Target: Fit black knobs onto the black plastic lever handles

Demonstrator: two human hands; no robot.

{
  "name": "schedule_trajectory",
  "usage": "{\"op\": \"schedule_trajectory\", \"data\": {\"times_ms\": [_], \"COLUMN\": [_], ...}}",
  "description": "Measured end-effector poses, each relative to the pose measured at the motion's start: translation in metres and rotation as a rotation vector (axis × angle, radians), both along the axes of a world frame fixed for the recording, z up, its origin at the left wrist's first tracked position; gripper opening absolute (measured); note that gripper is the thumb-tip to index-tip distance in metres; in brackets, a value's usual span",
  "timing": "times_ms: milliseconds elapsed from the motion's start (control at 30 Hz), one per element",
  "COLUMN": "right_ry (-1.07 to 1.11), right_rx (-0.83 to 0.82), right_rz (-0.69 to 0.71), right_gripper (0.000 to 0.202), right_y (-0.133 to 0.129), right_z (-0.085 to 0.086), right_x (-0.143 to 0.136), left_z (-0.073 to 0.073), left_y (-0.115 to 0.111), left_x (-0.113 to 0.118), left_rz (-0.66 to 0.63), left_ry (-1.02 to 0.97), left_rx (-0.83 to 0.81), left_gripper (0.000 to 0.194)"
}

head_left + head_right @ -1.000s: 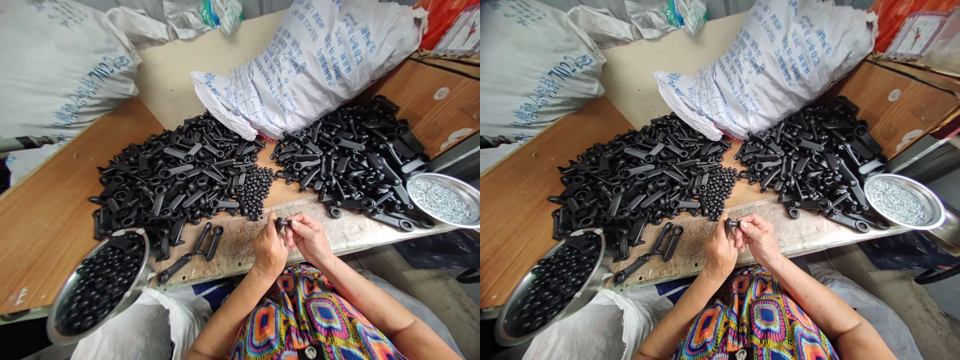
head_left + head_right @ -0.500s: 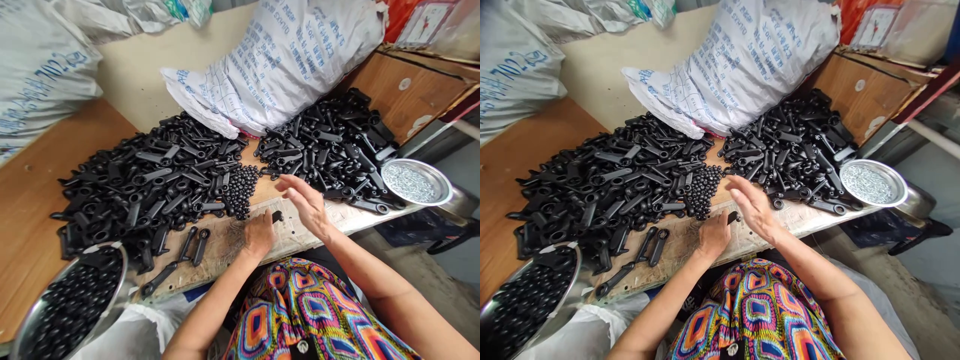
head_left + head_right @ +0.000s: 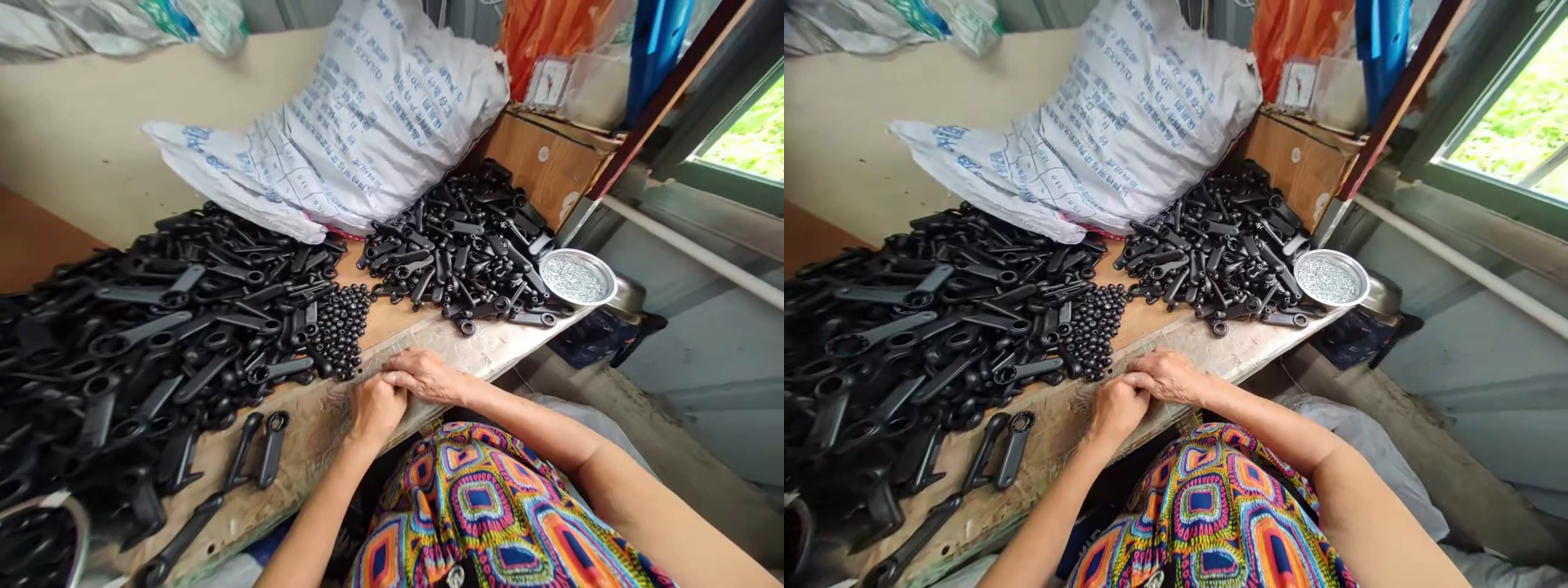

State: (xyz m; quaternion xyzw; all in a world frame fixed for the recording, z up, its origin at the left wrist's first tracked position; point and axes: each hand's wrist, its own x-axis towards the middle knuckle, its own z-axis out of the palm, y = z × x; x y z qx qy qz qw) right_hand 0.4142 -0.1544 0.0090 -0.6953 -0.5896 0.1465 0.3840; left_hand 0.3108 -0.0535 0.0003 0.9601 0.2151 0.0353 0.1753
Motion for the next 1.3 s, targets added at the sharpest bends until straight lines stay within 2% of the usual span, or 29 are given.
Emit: {"op": "schedule_trajectory", "data": {"times_ms": [100, 167, 233, 300, 400, 500, 567, 633, 733, 800, 867, 967, 1033, 1133, 1233, 1300], "right_ry": [-0.078, -0.106, -0.151, -0.219, -0.318, -0.407, -0.471, -0.527, -0.610, -0.636, -0.634, -0.594, -0.560, -0.542, -0.570, -0.591], "right_rx": [-0.028, -0.037, -0.025, 0.018, 0.123, 0.199, 0.195, 0.113, -0.002, -0.003, 0.052, 0.094, 0.021, -0.198, -0.378, -0.407], "right_rz": [0.136, 0.190, 0.202, 0.126, -0.091, -0.288, -0.365, -0.390, -0.445, -0.492, -0.507, -0.389, -0.228, -0.042, 0.020, 0.015], "right_gripper": [0.033, 0.031, 0.029, 0.030, 0.028, 0.024, 0.022, 0.021, 0.025, 0.026, 0.024, 0.022, 0.021, 0.019, 0.017, 0.017], "right_y": [-0.016, -0.020, -0.020, -0.016, -0.003, 0.018, 0.037, 0.055, 0.070, 0.068, 0.060, 0.046, 0.042, 0.048, 0.062, 0.072], "right_z": [0.006, 0.012, 0.018, 0.026, 0.041, 0.061, 0.071, 0.075, 0.074, 0.070, 0.065, 0.054, 0.044, 0.028, 0.019, 0.017], "right_x": [-0.005, -0.005, 0.001, 0.014, 0.051, 0.102, 0.138, 0.169, 0.196, 0.193, 0.175, 0.130, 0.100, 0.068, 0.054, 0.051], "left_z": [0.006, 0.010, 0.013, 0.016, 0.017, 0.009, 0.001, -0.007, -0.015, -0.016, -0.015, -0.009, -0.005, -0.002, -0.002, -0.003], "left_y": [0.002, 0.002, 0.005, 0.015, 0.044, 0.074, 0.088, 0.096, 0.099, 0.098, 0.095, 0.092, 0.091, 0.097, 0.108, 0.115], "left_x": [-0.018, -0.031, -0.046, -0.063, -0.094, -0.126, -0.141, -0.150, -0.153, -0.152, -0.149, -0.142, -0.136, -0.127, -0.123, -0.124], "left_rz": [-0.001, 0.013, 0.082, 0.193, 0.385, 0.566, 0.629, 0.655, 0.659, 0.650, 0.634, 0.632, 0.642, 0.702, 0.812, 0.854], "left_ry": [-0.053, -0.128, -0.204, -0.303, -0.421, -0.310, -0.195, -0.119, -0.047, -0.015, 0.002, 0.045, 0.093, 0.130, 0.045, -0.070], "left_rx": [-0.199, -0.346, -0.356, -0.226, 0.089, 0.330, 0.409, 0.453, 0.477, 0.457, 0.412, 0.326, 0.257, 0.110, -0.058, -0.149], "left_gripper": [0.016, 0.026, 0.038, 0.045, 0.042, 0.041, 0.041, 0.041, 0.043, 0.046, 0.048, 0.048, 0.044, 0.043, 0.046, 0.046]}}
